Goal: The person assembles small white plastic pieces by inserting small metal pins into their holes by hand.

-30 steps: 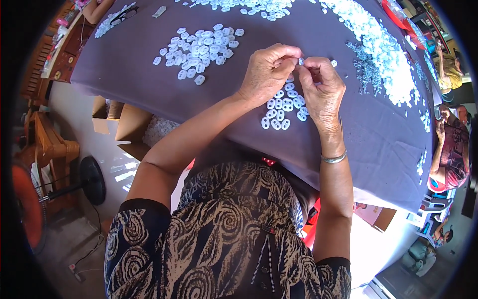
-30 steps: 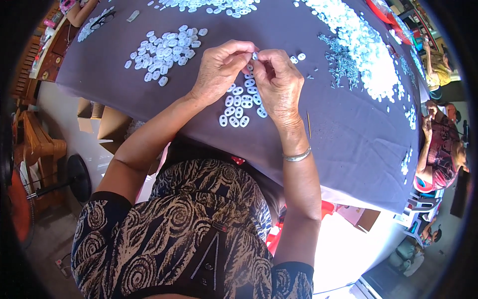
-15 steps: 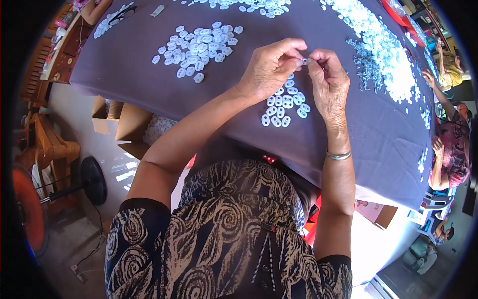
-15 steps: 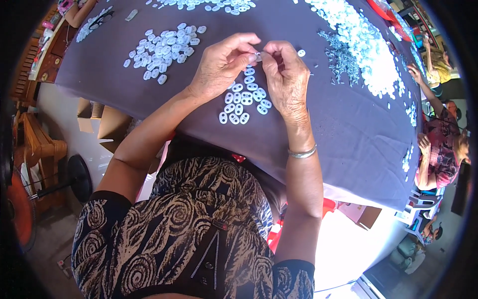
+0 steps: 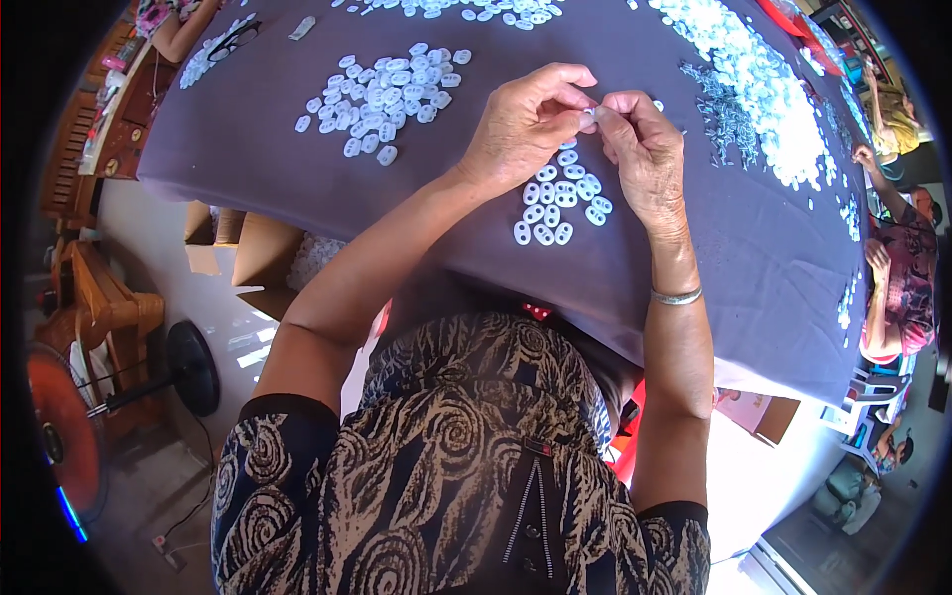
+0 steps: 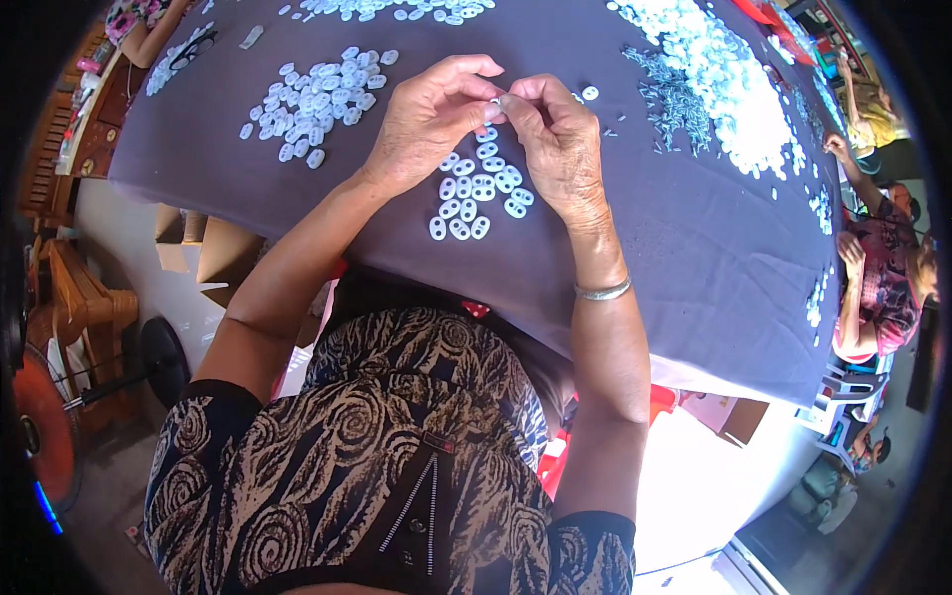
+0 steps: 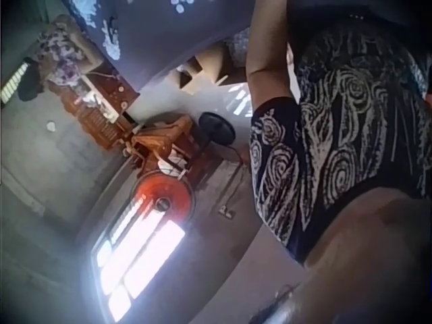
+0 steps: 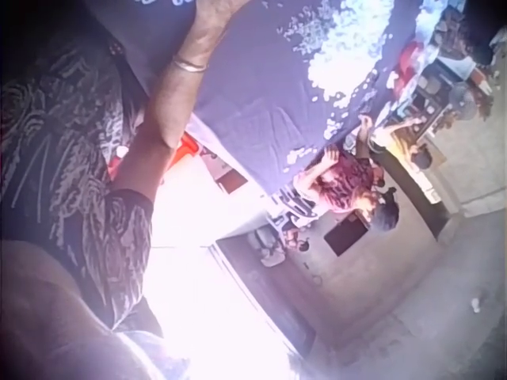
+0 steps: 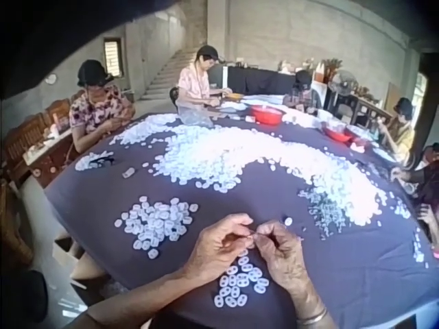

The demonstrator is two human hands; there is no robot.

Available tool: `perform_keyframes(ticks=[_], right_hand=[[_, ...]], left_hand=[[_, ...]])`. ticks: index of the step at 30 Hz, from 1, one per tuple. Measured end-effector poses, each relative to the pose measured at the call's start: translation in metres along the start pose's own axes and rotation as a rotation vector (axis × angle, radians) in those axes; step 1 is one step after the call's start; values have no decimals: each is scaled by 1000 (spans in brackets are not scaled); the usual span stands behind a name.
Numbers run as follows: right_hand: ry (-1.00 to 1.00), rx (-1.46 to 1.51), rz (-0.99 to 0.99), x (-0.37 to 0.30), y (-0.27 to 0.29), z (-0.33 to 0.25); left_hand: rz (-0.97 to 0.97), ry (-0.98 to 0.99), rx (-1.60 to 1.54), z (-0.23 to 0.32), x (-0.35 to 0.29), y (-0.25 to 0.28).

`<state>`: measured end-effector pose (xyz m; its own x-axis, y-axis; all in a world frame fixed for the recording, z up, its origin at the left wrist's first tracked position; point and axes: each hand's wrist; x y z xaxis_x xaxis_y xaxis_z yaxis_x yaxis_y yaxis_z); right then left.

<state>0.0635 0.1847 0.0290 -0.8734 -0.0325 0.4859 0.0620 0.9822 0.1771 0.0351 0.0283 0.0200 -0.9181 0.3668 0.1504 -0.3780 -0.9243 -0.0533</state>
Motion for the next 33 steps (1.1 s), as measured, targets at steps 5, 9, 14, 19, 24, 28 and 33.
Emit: perform_keyframes(ticks=[5,9,14,19,24,28,33], right_hand=[[-13,91,27,0,-1,5],[-3,45,30,-1,-2,8],[6,42,27,-2,1,8],[19,110,48,-2,-6,4],[40,1,175,4,6,5],[151,-267,435,11,53,34],[73,-675,335,13,68,36]], left_hand=[[-33,13,-35,0,1,2],[6,44,22,1,1,2],[13,80,-2,1,2,0],[2,160,-99,-3,2,6],[12,128,-40,-2,2,6],[74,62,23,-5,4,6],[124,66,21,-5,5,10]])
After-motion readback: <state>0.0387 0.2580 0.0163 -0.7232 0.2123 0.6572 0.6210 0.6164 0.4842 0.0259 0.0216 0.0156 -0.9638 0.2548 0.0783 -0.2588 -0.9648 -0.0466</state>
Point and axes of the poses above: each hand's wrist, its own x-axis towards the middle knuckle, its own y-axis out of the back of the hand, z = x × y, and after that the axes turned 12 degrees about y, right-handed
